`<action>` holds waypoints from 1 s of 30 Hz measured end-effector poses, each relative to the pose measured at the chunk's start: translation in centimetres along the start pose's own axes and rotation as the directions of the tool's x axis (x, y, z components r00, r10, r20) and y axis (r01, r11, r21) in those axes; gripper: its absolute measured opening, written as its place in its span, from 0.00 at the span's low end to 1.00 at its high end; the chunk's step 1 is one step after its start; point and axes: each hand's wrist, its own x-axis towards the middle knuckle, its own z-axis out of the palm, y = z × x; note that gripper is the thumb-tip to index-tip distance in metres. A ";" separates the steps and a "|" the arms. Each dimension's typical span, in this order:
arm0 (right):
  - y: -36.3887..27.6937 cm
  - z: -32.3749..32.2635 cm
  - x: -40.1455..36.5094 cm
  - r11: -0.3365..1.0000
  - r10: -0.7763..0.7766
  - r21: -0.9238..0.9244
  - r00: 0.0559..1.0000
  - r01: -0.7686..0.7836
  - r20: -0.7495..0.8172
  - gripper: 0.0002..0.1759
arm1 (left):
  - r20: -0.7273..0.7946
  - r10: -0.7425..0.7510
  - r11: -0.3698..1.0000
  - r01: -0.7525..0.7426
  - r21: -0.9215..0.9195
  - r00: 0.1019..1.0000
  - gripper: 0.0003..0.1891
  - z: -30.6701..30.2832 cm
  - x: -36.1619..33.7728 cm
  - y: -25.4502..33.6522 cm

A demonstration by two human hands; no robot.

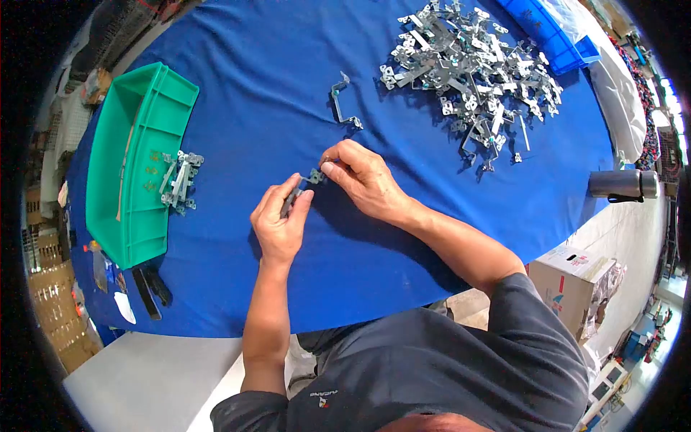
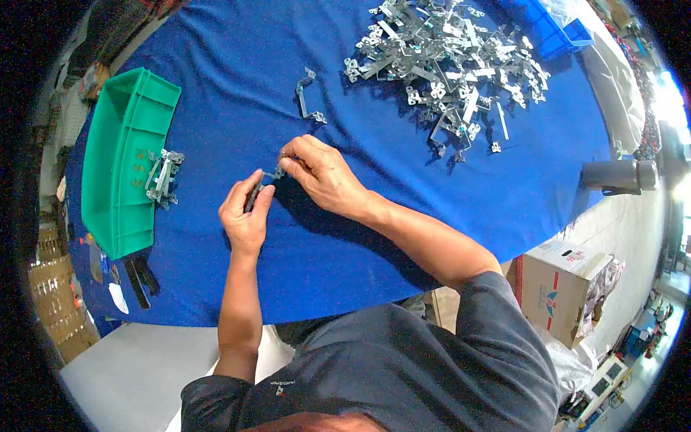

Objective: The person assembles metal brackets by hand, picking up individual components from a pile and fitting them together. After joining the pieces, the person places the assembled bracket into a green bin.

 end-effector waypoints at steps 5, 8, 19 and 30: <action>-1.4 -0.2 -0.1 0.934 0.296 0.210 0.955 -0.289 -0.002 0.08 | -0.043 -0.062 0.996 0.059 -0.063 0.997 0.16 0.2 -0.5 -1.9; -0.5 -0.2 -0.2 0.987 0.162 -0.007 0.982 -0.162 0.094 0.09 | -0.069 -0.156 0.968 0.138 -0.207 0.985 0.16 0.3 -0.7 -2.1; -0.5 -0.3 -0.2 0.987 -0.031 -0.155 0.991 0.052 0.133 0.09 | -0.082 -0.076 0.989 0.065 -0.133 0.994 0.16 0.2 -0.8 -2.4; -0.7 -0.1 -0.1 0.986 0.033 -0.167 0.986 -0.006 0.163 0.08 | -0.039 -0.153 0.968 0.141 -0.209 0.987 0.16 0.1 -0.7 -2.0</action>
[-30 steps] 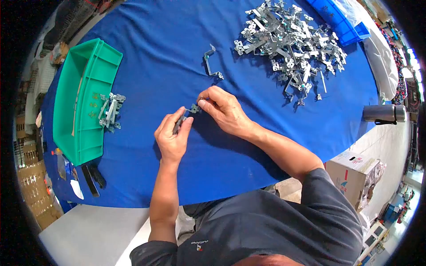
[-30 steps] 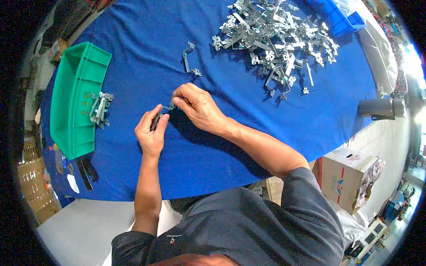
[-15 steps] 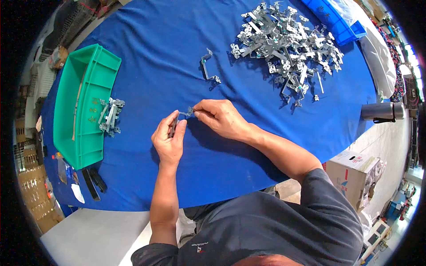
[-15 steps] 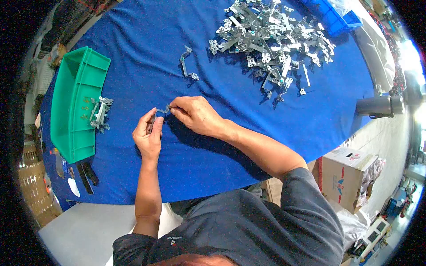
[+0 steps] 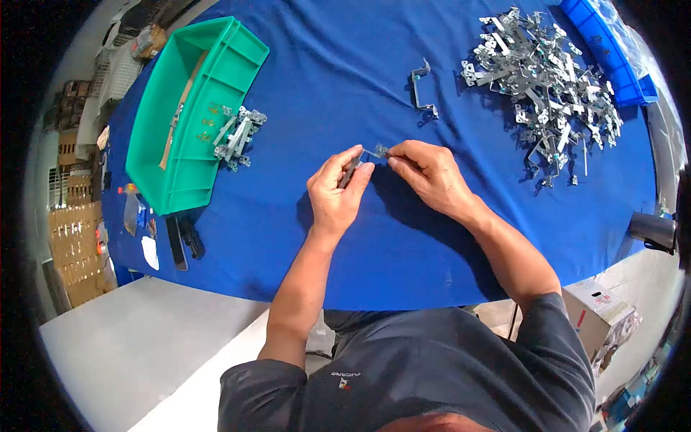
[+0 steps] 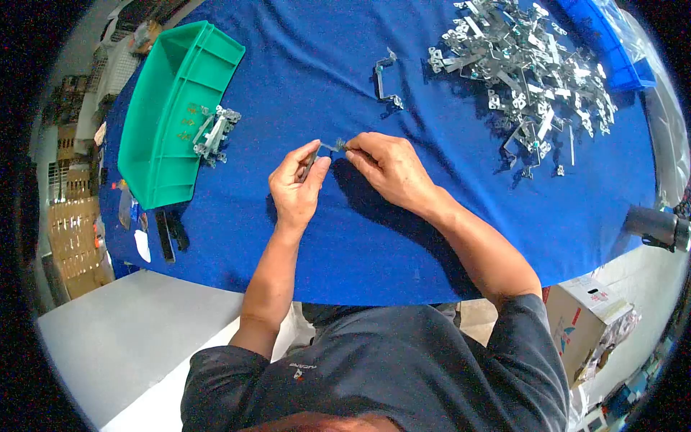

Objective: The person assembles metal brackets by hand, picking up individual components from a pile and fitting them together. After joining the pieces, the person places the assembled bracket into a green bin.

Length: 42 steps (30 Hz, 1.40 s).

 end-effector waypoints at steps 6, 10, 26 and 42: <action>-0.4 0.0 0.0 0.999 0.042 -0.010 0.999 -0.042 0.003 0.08 | -0.002 -0.016 0.999 0.016 -0.034 1.000 0.16 -0.1 0.0 0.0; -0.2 0.1 0.0 0.999 0.029 -0.014 1.000 -0.029 -0.010 0.08 | 0.007 0.098 0.994 -0.098 0.048 0.995 0.15 0.2 0.3 0.1; 1.4 0.8 0.2 0.994 -0.053 0.086 0.977 0.072 -0.207 0.09 | 0.065 0.213 0.957 -0.222 0.185 0.975 0.17 0.5 0.4 1.7; 0.4 0.2 0.0 0.997 0.065 0.054 0.997 -0.063 -0.037 0.08 | 0.019 0.204 0.966 -0.205 0.155 0.979 0.17 0.2 0.6 1.6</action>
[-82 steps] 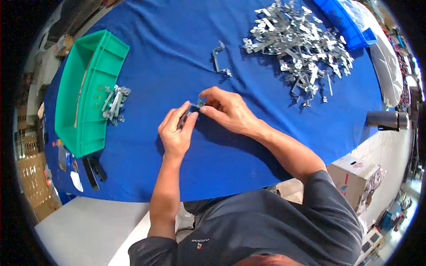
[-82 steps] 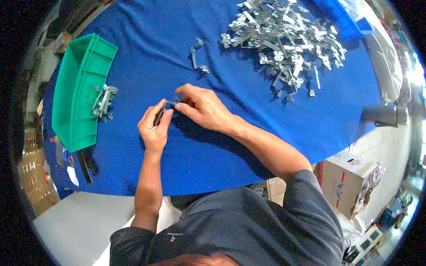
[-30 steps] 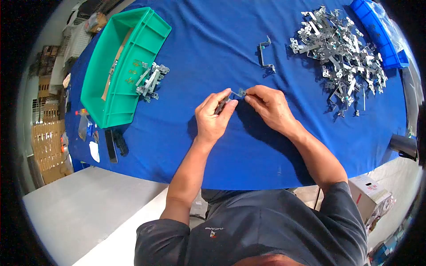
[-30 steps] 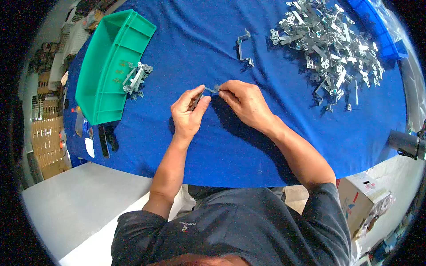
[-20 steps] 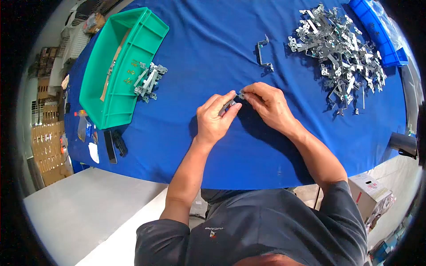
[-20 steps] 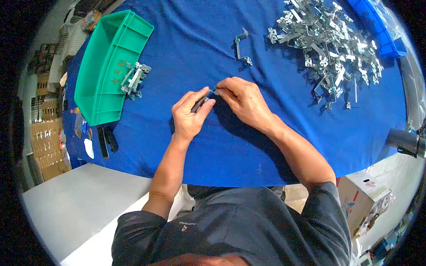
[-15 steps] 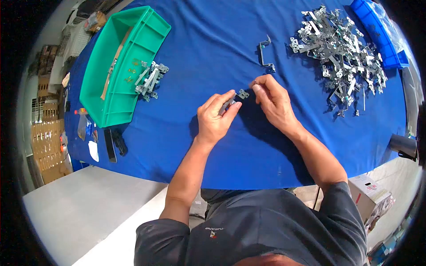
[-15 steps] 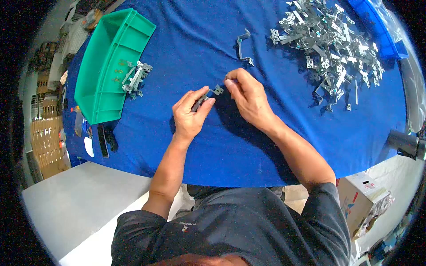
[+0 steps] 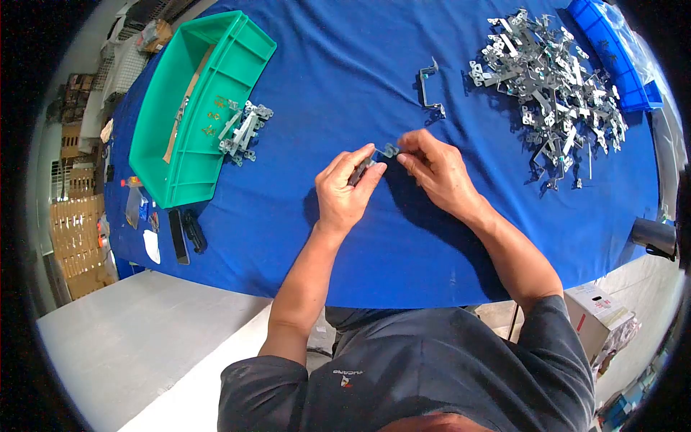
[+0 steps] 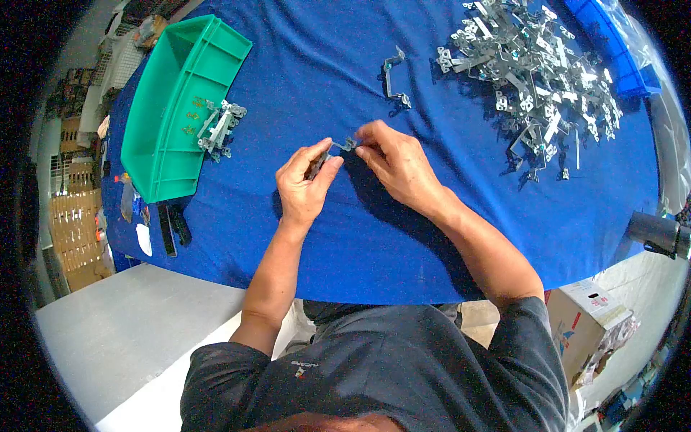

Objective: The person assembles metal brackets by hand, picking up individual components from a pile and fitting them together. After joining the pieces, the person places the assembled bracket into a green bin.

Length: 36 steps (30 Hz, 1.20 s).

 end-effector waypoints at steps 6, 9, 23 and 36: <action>0.2 0.3 -0.1 0.997 -0.056 0.045 0.998 0.056 -0.012 0.07 | 0.086 0.004 0.999 -0.008 0.039 0.996 0.17 -0.2 -0.2 0.5; 0.1 0.2 0.1 0.971 -0.235 -0.068 0.969 0.230 -0.078 0.05 | 0.085 0.040 0.999 -0.041 0.008 0.996 0.19 0.2 -0.3 0.0; 0.7 0.0 0.0 0.945 -0.308 -0.127 0.951 0.302 -0.029 0.07 | 0.223 -0.227 0.625 0.317 -0.713 0.948 0.30 -0.9 0.3 -0.3; -0.3 0.0 -0.4 0.994 -0.098 0.046 0.992 0.094 0.081 0.10 | -0.005 -0.391 0.836 0.353 -0.420 0.920 0.20 -1.7 0.0 -1.1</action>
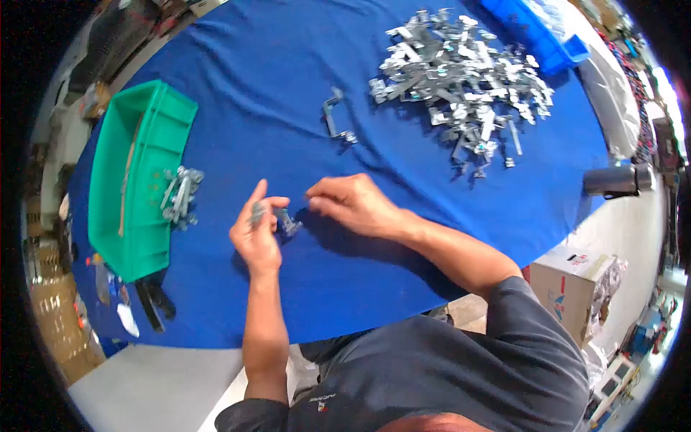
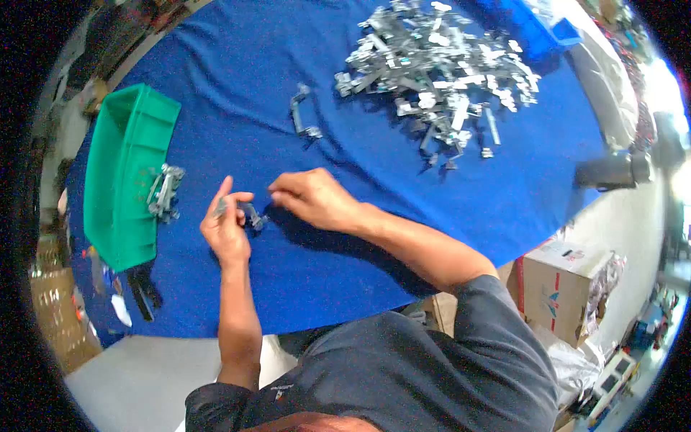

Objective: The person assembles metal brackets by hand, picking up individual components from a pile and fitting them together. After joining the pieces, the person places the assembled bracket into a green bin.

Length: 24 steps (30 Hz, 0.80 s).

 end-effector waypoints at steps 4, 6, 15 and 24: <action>0.1 -0.3 0.1 0.992 0.125 0.008 0.992 -0.125 -0.001 0.11 | 0.033 0.083 0.957 -0.089 0.277 0.996 0.17 0.5 -0.3 0.5; 0.4 0.0 0.2 0.997 0.068 0.023 0.997 -0.067 -0.027 0.11 | 0.014 -0.086 0.987 0.083 0.138 0.996 0.15 0.8 -0.2 0.0; -0.4 0.1 0.2 0.998 0.058 -0.005 0.998 -0.058 -0.009 0.09 | 0.135 0.134 0.941 -0.169 0.294 0.982 0.14 1.2 -0.5 -0.5; 0.0 0.3 0.2 0.998 0.065 0.000 0.998 -0.065 -0.015 0.09 | 0.136 0.076 0.962 -0.109 0.249 0.988 0.14 1.0 -0.6 -0.1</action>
